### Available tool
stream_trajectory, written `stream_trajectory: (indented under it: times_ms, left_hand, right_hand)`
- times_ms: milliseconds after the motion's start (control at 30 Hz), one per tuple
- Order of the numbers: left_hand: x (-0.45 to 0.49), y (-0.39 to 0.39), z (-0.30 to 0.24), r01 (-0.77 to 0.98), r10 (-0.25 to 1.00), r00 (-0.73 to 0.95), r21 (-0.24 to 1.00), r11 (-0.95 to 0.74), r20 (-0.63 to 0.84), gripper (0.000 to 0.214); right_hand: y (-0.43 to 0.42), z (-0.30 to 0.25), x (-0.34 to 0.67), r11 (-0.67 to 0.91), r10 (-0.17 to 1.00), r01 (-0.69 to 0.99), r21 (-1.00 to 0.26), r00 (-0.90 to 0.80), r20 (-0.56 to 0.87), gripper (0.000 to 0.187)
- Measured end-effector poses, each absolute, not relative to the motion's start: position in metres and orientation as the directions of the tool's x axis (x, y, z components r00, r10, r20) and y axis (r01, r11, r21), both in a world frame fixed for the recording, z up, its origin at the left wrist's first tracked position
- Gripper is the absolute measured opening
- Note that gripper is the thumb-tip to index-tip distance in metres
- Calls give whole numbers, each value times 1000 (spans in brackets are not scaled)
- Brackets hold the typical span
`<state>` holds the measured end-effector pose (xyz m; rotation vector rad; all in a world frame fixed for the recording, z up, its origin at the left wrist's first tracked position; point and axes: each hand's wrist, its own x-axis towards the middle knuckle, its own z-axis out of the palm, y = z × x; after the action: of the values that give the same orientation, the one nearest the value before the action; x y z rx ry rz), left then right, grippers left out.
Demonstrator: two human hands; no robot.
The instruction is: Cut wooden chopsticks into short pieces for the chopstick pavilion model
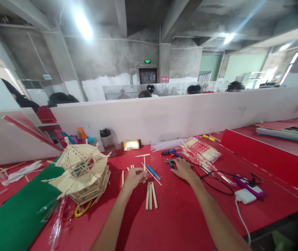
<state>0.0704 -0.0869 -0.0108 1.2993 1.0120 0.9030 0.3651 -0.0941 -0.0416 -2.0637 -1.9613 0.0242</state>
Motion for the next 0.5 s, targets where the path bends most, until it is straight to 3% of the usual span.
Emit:
stream_trajectory:
  times_ms: [200,367,433,500]
  left_hand:
    - [71,-86,-13,14,946,318,998,63,-64,44]
    - [73,-87,-12,19,953,295,997,70,-72,44]
    - [73,-88,-12,23,954,291,997,71,-74,44]
    - [74,-88,-12,22,952,296,997,71,-74,43]
  right_hand:
    - [-95,-45,368,-75,977,973,-217,115,179,56]
    - [-95,-44,366,-42,962,981,-189,91,257,39]
    - [-93,-45,364,-17,952,968,-250,91,291,35]
    - [-90,-45,362,33,941,910,-413,111,319,35]
